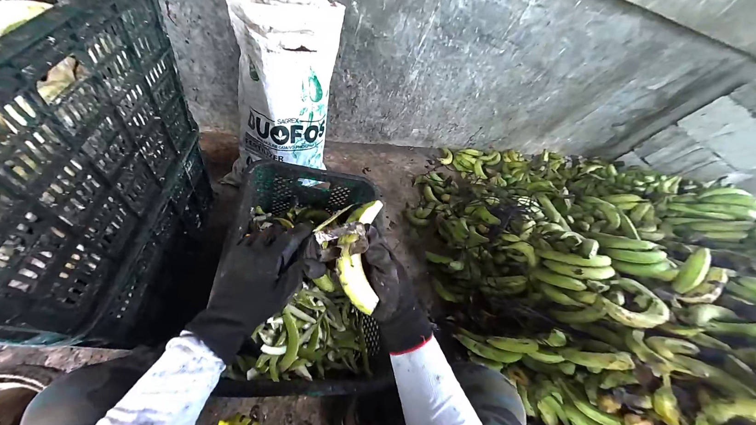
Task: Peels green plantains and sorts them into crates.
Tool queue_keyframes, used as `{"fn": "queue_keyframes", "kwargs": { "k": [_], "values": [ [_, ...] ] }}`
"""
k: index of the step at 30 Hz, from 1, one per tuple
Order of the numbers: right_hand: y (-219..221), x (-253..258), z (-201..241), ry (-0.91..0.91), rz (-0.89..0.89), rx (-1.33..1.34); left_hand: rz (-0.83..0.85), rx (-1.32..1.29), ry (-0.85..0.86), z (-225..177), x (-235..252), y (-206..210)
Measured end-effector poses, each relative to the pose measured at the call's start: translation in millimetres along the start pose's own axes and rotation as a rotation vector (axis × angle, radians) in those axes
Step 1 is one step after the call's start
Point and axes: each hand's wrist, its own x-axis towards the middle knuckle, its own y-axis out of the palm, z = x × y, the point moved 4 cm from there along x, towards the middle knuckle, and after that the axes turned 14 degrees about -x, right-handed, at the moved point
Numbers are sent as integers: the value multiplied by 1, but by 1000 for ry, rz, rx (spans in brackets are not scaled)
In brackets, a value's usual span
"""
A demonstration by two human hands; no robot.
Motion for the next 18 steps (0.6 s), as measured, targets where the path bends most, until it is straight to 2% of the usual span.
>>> {"fn": "queue_keyframes", "kwargs": {
  "k": [3, 5, 11, 15, 16, 18],
  "values": [
    [-6, 4, -3, 70, -68, 57, 7, 68, 122, -1, -10, 5],
    [-13, 7, -4, 87, -53, 62, 24, 71, 125, -3, -12, 9],
    [7, -16, 5, 196, 309, -179, 66, -61, -95, 11, 8, -8],
    [14, -31, 9, 316, 541, -432, 71, 18, -257, 34, 19, -10],
    [13, -34, 10, 344, 514, -477, 71, 27, -330, 37, 20, -13],
    [2, -31, 9, 359, 313, -497, 63, -24, -391, 32, 19, -17]
  ]
}}
